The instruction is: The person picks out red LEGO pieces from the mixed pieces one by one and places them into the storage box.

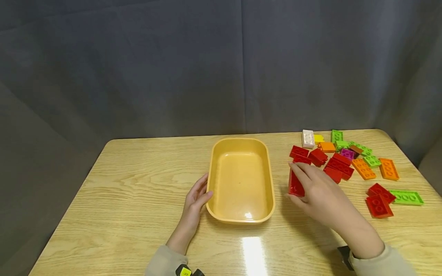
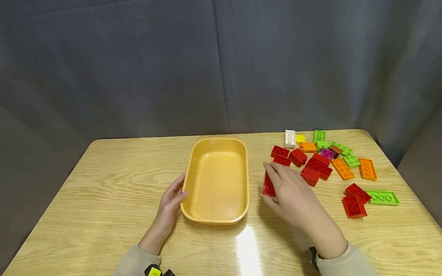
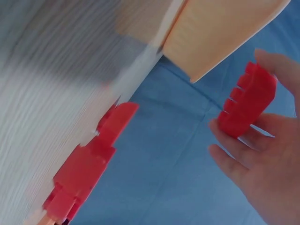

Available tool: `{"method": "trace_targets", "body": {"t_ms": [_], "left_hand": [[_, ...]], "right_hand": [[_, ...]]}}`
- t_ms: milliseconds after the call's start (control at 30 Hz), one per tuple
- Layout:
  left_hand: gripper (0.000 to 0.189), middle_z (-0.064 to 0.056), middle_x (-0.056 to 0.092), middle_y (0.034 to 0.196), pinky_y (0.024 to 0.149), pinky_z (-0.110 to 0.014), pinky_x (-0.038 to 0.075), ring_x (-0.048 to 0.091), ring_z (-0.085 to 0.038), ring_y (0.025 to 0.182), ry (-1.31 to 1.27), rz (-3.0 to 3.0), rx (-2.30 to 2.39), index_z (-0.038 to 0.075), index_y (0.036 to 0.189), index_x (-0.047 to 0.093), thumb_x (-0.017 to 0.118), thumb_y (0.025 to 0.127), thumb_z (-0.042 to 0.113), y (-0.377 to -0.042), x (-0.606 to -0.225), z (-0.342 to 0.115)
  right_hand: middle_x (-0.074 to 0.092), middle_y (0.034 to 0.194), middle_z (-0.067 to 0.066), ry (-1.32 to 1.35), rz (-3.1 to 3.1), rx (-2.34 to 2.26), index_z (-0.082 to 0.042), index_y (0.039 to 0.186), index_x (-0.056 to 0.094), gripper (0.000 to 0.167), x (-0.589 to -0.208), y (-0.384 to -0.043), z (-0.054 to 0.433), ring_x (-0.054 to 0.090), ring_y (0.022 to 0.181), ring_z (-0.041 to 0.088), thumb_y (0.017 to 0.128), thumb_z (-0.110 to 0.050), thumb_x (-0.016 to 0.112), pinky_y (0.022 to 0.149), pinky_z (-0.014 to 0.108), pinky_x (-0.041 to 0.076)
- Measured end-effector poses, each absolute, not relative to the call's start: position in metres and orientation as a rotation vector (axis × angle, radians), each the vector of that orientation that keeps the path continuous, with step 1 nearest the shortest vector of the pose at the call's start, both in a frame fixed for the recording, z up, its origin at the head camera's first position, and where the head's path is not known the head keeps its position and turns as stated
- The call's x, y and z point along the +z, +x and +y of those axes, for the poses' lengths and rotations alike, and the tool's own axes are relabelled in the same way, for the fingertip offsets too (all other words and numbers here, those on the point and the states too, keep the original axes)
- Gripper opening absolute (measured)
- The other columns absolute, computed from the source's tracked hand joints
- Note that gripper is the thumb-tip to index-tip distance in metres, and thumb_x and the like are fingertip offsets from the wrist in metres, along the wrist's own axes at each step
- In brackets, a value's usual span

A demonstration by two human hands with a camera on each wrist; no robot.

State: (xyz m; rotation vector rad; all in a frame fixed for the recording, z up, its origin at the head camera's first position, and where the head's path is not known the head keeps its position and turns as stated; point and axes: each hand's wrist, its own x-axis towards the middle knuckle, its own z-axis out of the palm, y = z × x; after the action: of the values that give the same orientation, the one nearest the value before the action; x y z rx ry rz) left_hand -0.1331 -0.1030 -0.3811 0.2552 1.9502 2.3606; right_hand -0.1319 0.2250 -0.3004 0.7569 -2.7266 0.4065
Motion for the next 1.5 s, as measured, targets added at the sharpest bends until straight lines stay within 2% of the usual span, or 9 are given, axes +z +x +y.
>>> {"method": "trace_targets", "body": {"t_ms": [167, 400, 667, 933, 1033, 1167, 1267, 1367, 1500], "left_hand": [[0.059, -0.023, 0.036, 0.152, 0.105, -0.025, 0.042, 0.036, -0.037, 0.139, 0.269, 1.970, 2.355, -0.003, 0.152, 0.031, 0.051, 0.097, 0.010, -0.133, -0.381, -0.103], [0.059, -0.022, 0.038, 0.151, 0.106, -0.029, 0.042, 0.038, -0.036, 0.137, 0.300, 1.971, 2.323, 0.001, 0.152, 0.031, 0.052, 0.098, 0.012, -0.132, -0.382, -0.103], [0.060, -0.022, 0.034, 0.153, 0.105, -0.026, 0.042, 0.035, -0.037, 0.140, 0.398, 1.993, 2.223, 0.002, 0.154, 0.026, 0.050, 0.100, 0.013, -0.132, -0.382, -0.102], [0.059, -0.024, 0.038, 0.150, 0.102, -0.026, 0.043, 0.039, -0.038, 0.137, 0.299, 1.988, 2.285, -0.002, 0.152, 0.029, 0.049, 0.098, 0.010, -0.129, -0.379, -0.093], [0.059, -0.024, 0.033, 0.154, 0.108, -0.029, 0.039, 0.035, -0.037, 0.140, 0.271, 1.956, 2.333, -0.004, 0.153, 0.027, 0.046, 0.099, 0.010, -0.127, -0.379, -0.082], [0.057, -0.018, 0.022, 0.160, 0.116, -0.038, 0.027, 0.022, -0.034, 0.147, 0.260, 1.932, 2.374, -0.003, 0.154, 0.022, 0.041, 0.102, 0.012, -0.122, -0.380, -0.068], [0.058, -0.019, 0.020, 0.160, 0.117, -0.044, 0.024, 0.021, -0.036, 0.147, 0.271, 1.916, 2.404, -0.004, 0.154, 0.020, 0.039, 0.102, 0.012, -0.119, -0.381, -0.061], [0.058, -0.021, 0.020, 0.160, 0.116, -0.046, 0.025, 0.021, -0.038, 0.146, 0.299, 1.897, 2.426, -0.006, 0.153, 0.018, 0.038, 0.102, 0.012, -0.118, -0.382, -0.058], [0.059, -0.022, 0.017, 0.160, 0.116, -0.038, 0.026, 0.019, -0.037, 0.147, 0.326, 1.879, 2.434, -0.008, 0.153, 0.016, 0.039, 0.102, 0.013, -0.117, -0.384, -0.058]], "right_hand": [[0.050, 0.136, 0.026, 0.782, -2.702, 0.389, 0.006, 0.142, 0.046, 0.078, -0.302, -0.127, 0.215, 0.050, 0.122, 0.045, 0.081, -0.028, 0.081, 0.102, 0.060, 0.041], [0.051, 0.136, 0.022, 0.824, -2.682, 0.401, 0.004, 0.143, 0.046, 0.080, -0.304, -0.122, 0.203, 0.048, 0.125, 0.042, 0.081, -0.033, 0.081, 0.105, 0.058, 0.038], [0.052, 0.136, 0.021, 0.900, -2.615, 0.393, 0.003, 0.145, 0.045, 0.082, -0.310, -0.118, 0.193, 0.051, 0.123, 0.039, 0.081, -0.034, 0.080, 0.105, 0.054, 0.041], [0.053, 0.134, 0.021, 0.970, -2.504, 0.394, 0.005, 0.143, 0.046, 0.078, -0.317, -0.117, 0.188, 0.052, 0.121, 0.038, 0.084, -0.037, 0.076, 0.104, 0.052, 0.042], [0.055, 0.132, 0.022, 0.981, -2.474, 0.402, 0.005, 0.143, 0.046, 0.072, -0.319, -0.117, 0.189, 0.053, 0.119, 0.038, 0.094, -0.045, 0.063, 0.102, 0.052, 0.043], [0.055, 0.131, 0.021, 0.995, -2.454, 0.414, 0.005, 0.143, 0.046, 0.072, -0.321, -0.117, 0.190, 0.054, 0.117, 0.038, 0.100, -0.052, 0.045, 0.102, 0.052, 0.043], [0.055, 0.132, 0.021, 0.994, -2.462, 0.410, 0.005, 0.143, 0.046, 0.070, -0.322, -0.117, 0.189, 0.054, 0.118, 0.038, 0.096, -0.046, 0.061, 0.102, 0.052, 0.043], [0.055, 0.132, 0.021, 0.986, -2.480, 0.389, 0.005, 0.143, 0.046, 0.078, -0.322, -0.117, 0.189, 0.054, 0.117, 0.038, 0.084, -0.036, 0.076, 0.103, 0.052, 0.043], [0.056, 0.130, 0.021, 0.977, -2.526, 0.365, 0.005, 0.142, 0.047, 0.083, -0.323, -0.117, 0.188, 0.056, 0.114, 0.038, 0.077, -0.032, 0.083, 0.101, 0.052, 0.044]]}}
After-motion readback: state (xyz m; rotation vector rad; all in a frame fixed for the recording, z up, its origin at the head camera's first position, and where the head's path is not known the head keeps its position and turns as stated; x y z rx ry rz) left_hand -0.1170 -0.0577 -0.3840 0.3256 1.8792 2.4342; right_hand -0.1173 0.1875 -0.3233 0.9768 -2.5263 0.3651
